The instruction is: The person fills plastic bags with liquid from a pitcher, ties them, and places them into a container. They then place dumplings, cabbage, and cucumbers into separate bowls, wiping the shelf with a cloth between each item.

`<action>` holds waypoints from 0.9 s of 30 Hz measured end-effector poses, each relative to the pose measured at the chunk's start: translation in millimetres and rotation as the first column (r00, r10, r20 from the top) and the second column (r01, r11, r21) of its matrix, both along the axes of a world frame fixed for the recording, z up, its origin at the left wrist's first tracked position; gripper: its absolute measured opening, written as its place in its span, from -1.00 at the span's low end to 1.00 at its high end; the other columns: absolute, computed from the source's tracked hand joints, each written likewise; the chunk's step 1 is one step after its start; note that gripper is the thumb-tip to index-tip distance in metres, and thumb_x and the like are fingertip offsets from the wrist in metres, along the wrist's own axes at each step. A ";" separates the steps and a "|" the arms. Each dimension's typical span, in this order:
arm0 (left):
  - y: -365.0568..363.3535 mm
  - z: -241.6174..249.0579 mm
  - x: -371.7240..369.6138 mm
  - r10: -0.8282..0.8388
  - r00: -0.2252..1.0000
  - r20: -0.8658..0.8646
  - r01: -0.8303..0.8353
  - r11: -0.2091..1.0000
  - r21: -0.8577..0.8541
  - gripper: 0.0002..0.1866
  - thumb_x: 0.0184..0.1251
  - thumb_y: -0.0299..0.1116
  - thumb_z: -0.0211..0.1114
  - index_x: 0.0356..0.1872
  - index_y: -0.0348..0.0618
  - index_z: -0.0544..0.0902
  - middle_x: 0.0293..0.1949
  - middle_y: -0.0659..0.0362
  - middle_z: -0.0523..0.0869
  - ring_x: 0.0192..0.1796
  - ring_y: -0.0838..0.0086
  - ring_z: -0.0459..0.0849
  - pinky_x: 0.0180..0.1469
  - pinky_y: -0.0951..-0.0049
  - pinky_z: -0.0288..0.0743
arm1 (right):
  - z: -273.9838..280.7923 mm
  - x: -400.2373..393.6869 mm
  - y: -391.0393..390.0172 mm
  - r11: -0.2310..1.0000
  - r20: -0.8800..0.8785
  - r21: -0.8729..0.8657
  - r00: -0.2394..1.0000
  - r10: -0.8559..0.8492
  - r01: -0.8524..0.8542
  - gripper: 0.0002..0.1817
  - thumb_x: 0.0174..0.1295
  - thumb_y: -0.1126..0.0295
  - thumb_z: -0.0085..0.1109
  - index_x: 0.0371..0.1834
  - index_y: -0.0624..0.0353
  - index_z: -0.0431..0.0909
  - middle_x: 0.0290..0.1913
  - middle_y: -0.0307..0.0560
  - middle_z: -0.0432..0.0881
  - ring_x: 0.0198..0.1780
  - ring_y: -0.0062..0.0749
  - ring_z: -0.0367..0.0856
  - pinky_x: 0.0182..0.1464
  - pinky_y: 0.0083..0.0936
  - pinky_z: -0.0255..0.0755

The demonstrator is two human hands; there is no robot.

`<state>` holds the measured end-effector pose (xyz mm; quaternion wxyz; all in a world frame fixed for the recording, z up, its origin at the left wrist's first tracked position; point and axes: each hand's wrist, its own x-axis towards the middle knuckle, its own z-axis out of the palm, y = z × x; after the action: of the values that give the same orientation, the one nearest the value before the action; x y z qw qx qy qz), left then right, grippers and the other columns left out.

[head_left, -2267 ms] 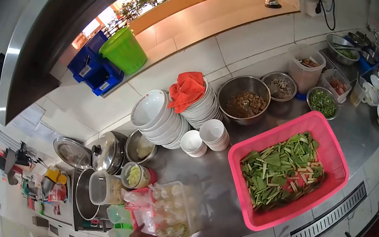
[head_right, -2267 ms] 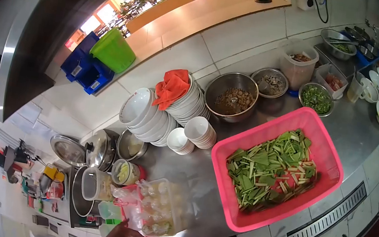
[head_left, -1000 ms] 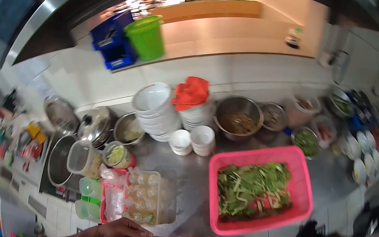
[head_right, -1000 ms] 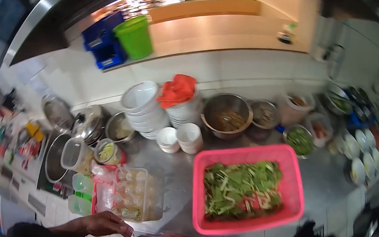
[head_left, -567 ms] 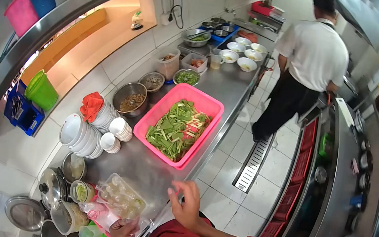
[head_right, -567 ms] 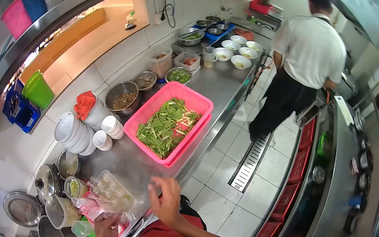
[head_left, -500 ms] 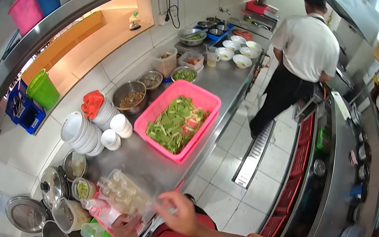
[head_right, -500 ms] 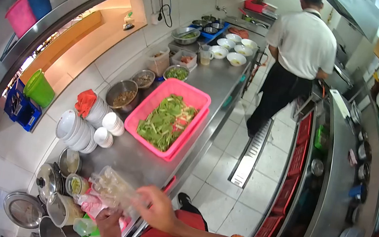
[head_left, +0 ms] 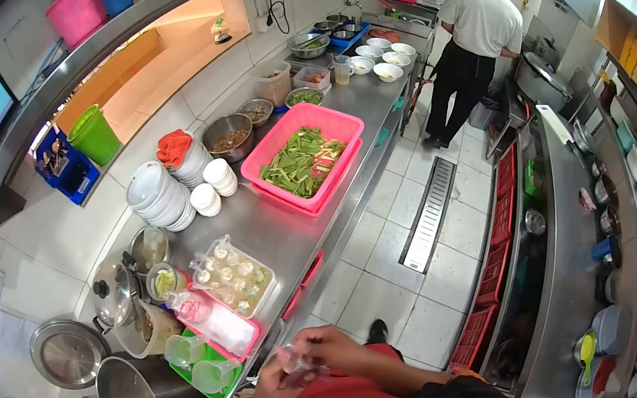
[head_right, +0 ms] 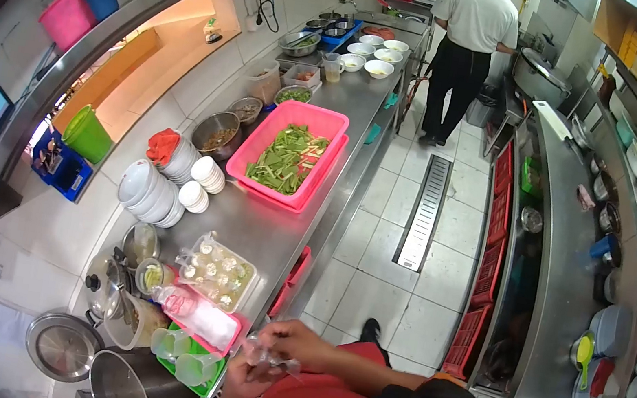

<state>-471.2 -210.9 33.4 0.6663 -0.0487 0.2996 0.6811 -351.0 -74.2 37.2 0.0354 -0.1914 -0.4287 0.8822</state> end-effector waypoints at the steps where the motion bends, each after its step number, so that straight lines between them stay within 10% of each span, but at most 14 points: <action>1: -3.6 -3.7 1.3 -0.078 0.991 -0.108 0.082 0.996 0.030 -0.72 0.38 -0.14 0.18 -0.23 -0.16 0.61 -0.47 0.21 0.58 -0.64 0.59 0.32 -0.25 0.42 0.40 | -16.5 2.5 -0.8 0.998 0.005 -0.054 1.000 -0.029 0.030 -0.88 0.37 0.43 0.03 -0.30 0.14 0.55 -0.46 -0.33 0.48 -0.55 -0.71 0.31 -0.54 -0.74 0.18; 4: 4.7 10.9 15.0 -0.284 0.860 -0.423 0.255 0.959 -0.125 -0.85 0.30 -0.36 0.23 -0.25 -0.23 0.60 -0.38 0.17 0.64 -0.53 0.59 0.44 -0.21 0.46 0.40 | -30.4 35.6 27.0 0.821 -0.096 -0.562 0.993 0.062 -0.106 -0.86 0.40 0.41 0.00 -0.33 0.12 0.50 -0.49 -0.32 0.44 -0.62 -0.72 0.18 -0.62 -0.72 0.02; 6: 18.8 7.3 31.4 -0.277 0.693 -0.666 0.265 0.957 -0.122 -0.90 0.25 -0.48 0.28 -0.42 -0.17 0.54 -0.42 0.30 0.55 -0.38 0.64 0.46 -0.26 0.60 0.33 | -17.1 62.1 35.4 0.834 -0.009 -0.549 0.998 0.064 -0.058 -0.85 0.41 0.35 0.01 -0.34 0.10 0.47 -0.50 -0.29 0.43 -0.66 -0.72 0.08 -0.66 -0.69 -0.08; 8: 41.7 -4.4 50.3 -0.130 0.863 -0.489 0.135 0.991 -0.026 -0.83 0.09 -0.60 0.34 -0.49 -0.15 0.50 -0.43 0.32 0.54 -0.33 0.61 0.51 -0.19 0.55 0.38 | -9.1 89.9 48.1 0.956 0.007 -0.285 0.997 0.080 -0.074 -0.83 0.42 0.33 0.02 -0.34 0.11 0.48 -0.47 -0.26 0.48 -0.66 -0.72 0.09 -0.65 -0.68 -0.05; 10: 69.8 -18.4 70.3 -0.133 0.771 -0.623 0.120 0.991 -0.063 -0.84 0.06 -0.55 0.36 -0.53 -0.14 0.51 -0.49 0.26 0.58 -0.35 0.60 0.54 -0.11 0.51 0.38 | -7.4 114.6 62.6 0.999 0.042 -0.014 0.998 0.043 -0.042 -0.82 0.41 0.30 0.03 -0.31 0.13 0.51 -0.45 -0.26 0.50 -0.62 -0.71 0.15 -0.60 -0.67 0.01; 12: 115.8 -28.5 124.2 -0.124 0.010 -0.992 -0.118 0.985 -0.124 -0.85 -0.01 -0.48 0.40 -0.55 -0.12 0.55 -0.52 0.21 0.63 -0.39 0.50 0.60 -0.08 0.40 0.38 | -26.7 163.6 75.9 0.561 -0.115 0.817 0.991 -0.072 0.136 -0.79 0.42 0.24 0.01 -0.30 0.11 0.50 -0.42 -0.30 0.49 -0.54 -0.72 0.17 -0.49 -0.70 0.12; 14: 140.7 -15.9 156.6 0.023 -0.448 -0.894 -0.068 0.996 0.060 -0.81 -0.05 -0.43 0.46 -0.57 -0.12 0.55 -0.53 0.28 0.61 -0.35 0.44 0.64 -0.03 0.29 0.44 | -17.4 199.1 93.8 0.778 -0.020 0.617 0.990 -0.137 0.120 -0.79 0.40 0.23 0.05 -0.32 0.08 0.54 -0.45 -0.32 0.45 -0.49 -0.70 0.17 -0.45 -0.69 0.13; 17: 168.7 8.0 190.5 0.174 -0.614 -0.770 -0.017 0.972 0.234 -0.83 -0.10 -0.42 0.49 -0.51 -0.06 0.62 -0.53 0.23 0.63 -0.36 0.36 0.63 0.01 0.25 0.41 | -2.8 242.2 112.4 0.968 -0.067 0.082 0.970 -0.233 0.238 -0.81 0.41 0.23 0.05 -0.33 0.06 0.47 -0.44 -0.31 0.49 -0.48 -0.70 0.24 -0.46 -0.70 0.11; 21: 175.2 1.8 223.0 0.164 -0.294 -0.942 0.060 0.986 0.153 -0.86 -0.01 -0.38 0.49 -0.48 -0.09 0.66 -0.51 0.28 0.66 -0.35 0.42 0.63 0.10 0.23 0.37 | -26.5 272.7 124.0 0.883 -0.178 -0.411 0.930 -0.322 0.228 -0.76 0.46 0.17 -0.05 -0.36 -0.02 0.39 -0.58 -0.39 0.39 -0.65 -0.74 0.20 -0.58 -0.71 0.03; 23: 170.9 -6.1 236.9 -0.178 0.400 -0.899 0.216 0.972 -0.096 -0.91 0.21 -0.33 0.39 -0.35 -0.08 0.71 -0.37 0.32 0.69 -0.25 0.50 0.62 0.08 0.30 0.32 | -27.6 281.2 126.9 0.841 -0.181 -0.512 0.935 -0.306 0.176 -0.75 0.48 0.17 -0.10 -0.39 -0.05 0.39 -0.69 -0.47 0.27 -0.79 -0.76 0.12 -0.69 -0.70 -0.02; 24: 172.4 -9.7 238.7 -0.166 0.412 -0.896 0.195 0.977 -0.091 -0.91 0.21 -0.33 0.39 -0.35 -0.08 0.71 -0.37 0.32 0.69 -0.25 0.50 0.62 0.08 0.30 0.32 | -32.8 283.0 131.6 0.846 -0.174 -0.508 0.943 -0.284 0.161 -0.75 0.48 0.17 -0.10 -0.39 -0.05 0.39 -0.69 -0.47 0.27 -0.79 -0.76 0.12 -0.69 -0.70 -0.02; 26: 165.5 -17.8 238.6 -0.284 0.921 -0.265 0.306 0.951 0.042 -0.83 0.37 -0.32 0.25 -0.13 -0.14 0.69 -0.20 0.31 0.68 -0.12 0.58 0.55 0.07 0.40 0.32 | -50.1 284.7 133.3 0.864 -0.215 -0.491 0.945 -0.245 0.112 -0.74 0.47 0.18 -0.08 -0.41 -0.04 0.38 -0.67 -0.45 0.29 -0.77 -0.77 0.15 -0.69 -0.73 -0.01; 27: 158.8 -26.2 238.3 -0.289 0.923 -0.253 0.320 0.943 0.088 -0.80 0.35 -0.33 0.23 -0.07 -0.12 0.65 -0.11 0.27 0.66 -0.05 0.57 0.53 0.07 0.45 0.31 | -53.2 280.3 133.4 0.784 -0.089 -0.592 0.952 -0.294 0.186 -0.76 0.44 0.19 -0.03 -0.39 -0.01 0.41 -0.64 -0.45 0.34 -0.77 -0.78 0.16 -0.69 -0.75 0.00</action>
<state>-232.9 -52.0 7.2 0.7255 0.1224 0.3367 0.5876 -70.7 59.2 -16.0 0.1260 -0.1672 -0.1087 0.9718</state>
